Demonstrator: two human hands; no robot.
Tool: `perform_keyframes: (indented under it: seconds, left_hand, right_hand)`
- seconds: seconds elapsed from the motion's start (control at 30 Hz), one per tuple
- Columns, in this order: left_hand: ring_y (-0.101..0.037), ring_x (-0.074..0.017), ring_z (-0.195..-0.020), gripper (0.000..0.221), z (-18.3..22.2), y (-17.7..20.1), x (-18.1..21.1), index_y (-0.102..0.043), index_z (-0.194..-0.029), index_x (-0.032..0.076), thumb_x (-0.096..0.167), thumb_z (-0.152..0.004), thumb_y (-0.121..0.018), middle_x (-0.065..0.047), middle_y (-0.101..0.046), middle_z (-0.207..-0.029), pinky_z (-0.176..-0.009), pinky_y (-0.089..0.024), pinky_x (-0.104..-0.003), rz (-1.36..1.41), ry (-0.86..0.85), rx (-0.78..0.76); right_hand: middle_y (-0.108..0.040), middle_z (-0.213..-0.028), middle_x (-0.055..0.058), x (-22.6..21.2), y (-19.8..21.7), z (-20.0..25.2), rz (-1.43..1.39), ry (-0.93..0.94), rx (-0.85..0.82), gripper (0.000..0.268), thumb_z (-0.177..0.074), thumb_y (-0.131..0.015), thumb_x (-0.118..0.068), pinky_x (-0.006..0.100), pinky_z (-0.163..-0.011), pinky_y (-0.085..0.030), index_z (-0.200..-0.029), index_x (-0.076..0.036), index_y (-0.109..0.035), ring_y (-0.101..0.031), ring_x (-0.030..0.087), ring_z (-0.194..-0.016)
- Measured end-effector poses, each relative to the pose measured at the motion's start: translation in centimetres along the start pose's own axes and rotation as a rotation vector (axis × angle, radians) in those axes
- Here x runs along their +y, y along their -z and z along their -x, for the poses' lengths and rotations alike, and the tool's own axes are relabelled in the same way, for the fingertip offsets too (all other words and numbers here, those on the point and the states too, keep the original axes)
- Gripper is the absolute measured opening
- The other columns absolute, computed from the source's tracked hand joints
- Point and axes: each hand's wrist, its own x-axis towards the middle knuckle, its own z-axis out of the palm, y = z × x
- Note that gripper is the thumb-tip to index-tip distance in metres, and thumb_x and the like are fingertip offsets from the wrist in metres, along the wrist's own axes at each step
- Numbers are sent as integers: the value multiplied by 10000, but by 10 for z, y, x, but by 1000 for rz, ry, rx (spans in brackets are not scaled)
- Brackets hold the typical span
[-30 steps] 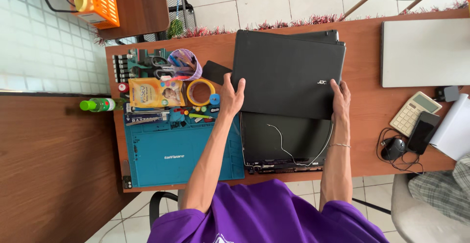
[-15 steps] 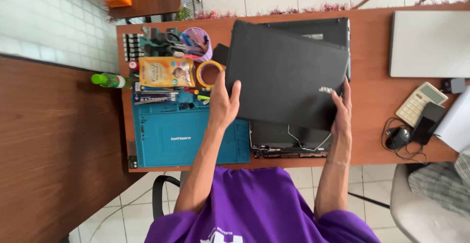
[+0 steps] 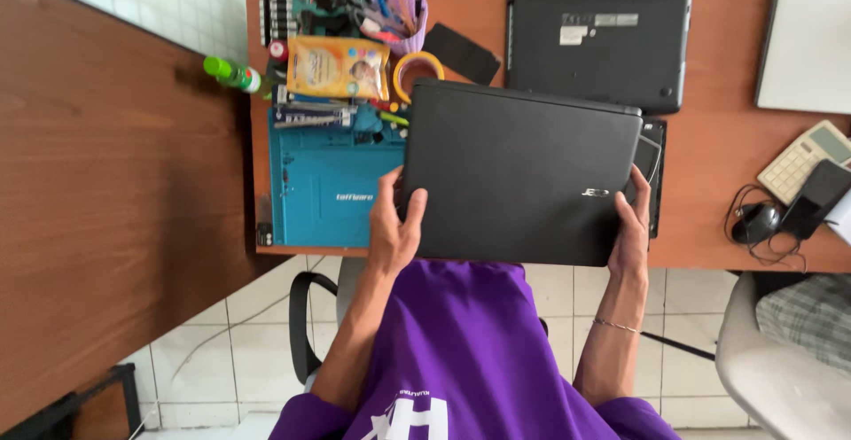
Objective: The person disassembles a laptop by removing the upper casing and the bottom panel by hand, and then uses a small yellow tool to disconnect internal ribbon cables and manipulate components on the motherboard.
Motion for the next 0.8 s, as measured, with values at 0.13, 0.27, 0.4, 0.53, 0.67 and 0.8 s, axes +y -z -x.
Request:
perform_keyframes:
  seconds: [0.13,0.27,0.4,0.53,0.67,0.8]
  left_hand:
    - [-695,-233,-1058,454,25,28,-15,-488,-1406,5,272,-1052,-585,-174,-693,-1214,-898,-579,-356,0,6,30]
    - [-692,-233,-1069,457,40,52,-26,-478,-1409,5,273,-1052,-576,-176,-691,-1208,-904,-576,-365,-16,46,46]
    - [-662,-262,-1146,410,55,65,-40,-495,-1381,-12,247,-1076,-583,-210,-661,-1271,-965,-545,-397,-131,-31,99]
    - [-697,-215,-1004,416,69,75,-55,-500,-1368,12,260,-1041,-564,-167,-706,-1155,-872,-574,-367,-6,157,109]
    - [-672,-191,-909,402,80,90,-75,-520,-1356,21,252,-1029,-562,-144,-704,-1075,-799,-562,-362,-4,220,148]
    - [-643,-173,-887,386,92,112,-95,-523,-1353,33,246,-1032,-540,-120,-683,-1061,-803,-538,-359,-39,228,190]
  right_hand:
    - [-586,-1359,148,7,-17,17,-3,-91,-21,662,-984,-616,-208,389,-1107,-432,-1601,-164,-378,-549,229,-1255]
    - [-615,-1351,102,18,-37,29,-19,-67,-69,695,-951,-622,-188,357,-1097,-433,-1590,-159,-350,-565,193,-1228]
    - [-625,-1306,92,41,-37,30,6,-86,-111,533,-983,-621,-212,339,-1105,-431,-1468,-44,-475,-572,187,-1242]
    - [-627,-1220,105,64,-32,31,46,-172,-111,439,-999,-633,-247,326,-1062,-432,-1340,22,-566,-566,181,-1164]
    - [-615,-1234,102,78,-44,36,51,-233,-148,476,-949,-655,-248,339,-1052,-432,-1347,-9,-550,-563,188,-1170]
    - [-601,-1297,92,86,-66,43,30,-305,-180,538,-911,-669,-254,330,-1082,-399,-1382,-38,-521,-541,191,-1234]
